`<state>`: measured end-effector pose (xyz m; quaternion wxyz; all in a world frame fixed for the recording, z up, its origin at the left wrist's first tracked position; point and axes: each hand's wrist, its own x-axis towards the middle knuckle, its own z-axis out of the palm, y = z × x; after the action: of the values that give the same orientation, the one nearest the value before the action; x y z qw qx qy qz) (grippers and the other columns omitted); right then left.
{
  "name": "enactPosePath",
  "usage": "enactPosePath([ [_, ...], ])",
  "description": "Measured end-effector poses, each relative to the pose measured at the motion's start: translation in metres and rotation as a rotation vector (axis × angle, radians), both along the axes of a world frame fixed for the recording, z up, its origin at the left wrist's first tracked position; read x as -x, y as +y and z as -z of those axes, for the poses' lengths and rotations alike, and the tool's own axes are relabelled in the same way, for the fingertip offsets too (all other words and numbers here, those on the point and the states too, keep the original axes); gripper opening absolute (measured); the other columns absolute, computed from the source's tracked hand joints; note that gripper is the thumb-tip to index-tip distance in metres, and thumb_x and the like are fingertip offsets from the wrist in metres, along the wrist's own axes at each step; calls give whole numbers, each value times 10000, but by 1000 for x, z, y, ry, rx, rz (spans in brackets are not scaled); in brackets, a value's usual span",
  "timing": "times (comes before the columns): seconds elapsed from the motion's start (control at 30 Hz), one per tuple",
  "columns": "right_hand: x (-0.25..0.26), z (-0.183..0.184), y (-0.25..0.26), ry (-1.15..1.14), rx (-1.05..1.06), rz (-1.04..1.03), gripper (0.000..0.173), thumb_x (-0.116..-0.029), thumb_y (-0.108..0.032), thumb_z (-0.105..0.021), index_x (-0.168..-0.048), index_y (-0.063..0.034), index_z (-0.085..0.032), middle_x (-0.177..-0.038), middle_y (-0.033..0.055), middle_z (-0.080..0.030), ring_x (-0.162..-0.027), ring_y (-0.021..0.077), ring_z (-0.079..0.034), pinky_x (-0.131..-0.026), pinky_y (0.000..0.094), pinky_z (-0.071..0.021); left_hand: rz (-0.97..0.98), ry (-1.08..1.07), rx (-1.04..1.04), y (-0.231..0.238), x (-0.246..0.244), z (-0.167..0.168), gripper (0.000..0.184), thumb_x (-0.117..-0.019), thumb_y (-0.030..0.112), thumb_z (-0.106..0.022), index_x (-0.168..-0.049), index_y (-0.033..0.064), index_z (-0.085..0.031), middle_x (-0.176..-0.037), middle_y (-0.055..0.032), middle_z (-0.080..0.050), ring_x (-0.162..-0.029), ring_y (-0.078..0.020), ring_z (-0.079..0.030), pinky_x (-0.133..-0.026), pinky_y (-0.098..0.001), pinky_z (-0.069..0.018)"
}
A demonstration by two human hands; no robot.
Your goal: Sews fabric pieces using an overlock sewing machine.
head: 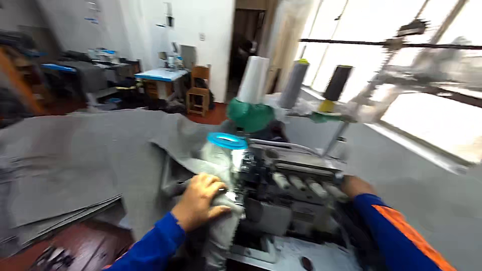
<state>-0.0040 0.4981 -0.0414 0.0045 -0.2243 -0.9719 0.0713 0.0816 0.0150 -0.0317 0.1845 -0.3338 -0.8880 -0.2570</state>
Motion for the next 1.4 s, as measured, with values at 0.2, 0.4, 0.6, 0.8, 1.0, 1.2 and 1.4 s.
enactPosePath([
  [0.2,-37,1,-3,406,175,-119,304,-964,12,-628,-1227,150,-561,-1124,473,-577,-1085,678,-548,-882,812,-395,134,-37,80,-4,-2,-12,353,-973,339,-670,-1123,23,-722,-1165,-155,-713,-1193,-351,-627,-1044,-556,-443],
  [0.4,-195,-25,-113,819,419,-300,671,-868,-59,-616,-1449,130,-338,-1173,319,-624,-963,265,-663,-831,443,-559,384,-283,54,-5,5,-37,156,-954,46,-665,-1079,-47,-655,-928,-150,-697,-886,-241,-691,-850,-419,-565],
  [0.6,-235,2,-254,821,806,-462,337,-957,-6,-594,-1225,197,-570,-1037,185,-727,-891,60,-704,-834,254,-586,439,-288,-124,-9,-16,-55,157,-962,108,-682,-960,-43,-725,-811,-86,-706,-738,-59,-643,-718,-205,-524],
  [0.8,-183,16,-338,988,1258,-567,293,-960,21,-528,-1231,118,-584,-1067,48,-739,-984,-2,-695,-889,174,-578,338,-140,-280,-4,-37,-51,124,-917,111,-738,-880,-7,-752,-977,-73,-714,-897,-56,-667,-799,-182,-557],
  [1.0,-181,12,-358,1035,1504,-493,167,-941,74,-506,-1057,-45,-487,-879,-93,-663,-803,-52,-655,-744,128,-566,262,-305,-386,-13,-39,-47,108,-870,37,-775,-864,-6,-676,-755,-11,-684,-672,-3,-625,-633,-162,-523],
  [1.2,-201,40,-361,816,1081,-616,280,-885,-239,-692,-973,22,-739,-829,38,-749,-774,12,-709,-710,216,-593,183,-129,-276,-2,-41,-57,176,-893,32,-742,-1062,49,-699,-836,6,-750,-704,-34,-688,-673,-217,-587],
  [1.4,-221,62,-361,455,1607,-485,192,-984,-23,-535,-957,4,-723,-848,-53,-729,-829,-58,-666,-828,180,-561,-17,294,-142,12,-21,13,123,-913,169,-729,-1015,133,-787,-1030,-23,-746,-1093,-255,-646,-995,-474,-481],
])
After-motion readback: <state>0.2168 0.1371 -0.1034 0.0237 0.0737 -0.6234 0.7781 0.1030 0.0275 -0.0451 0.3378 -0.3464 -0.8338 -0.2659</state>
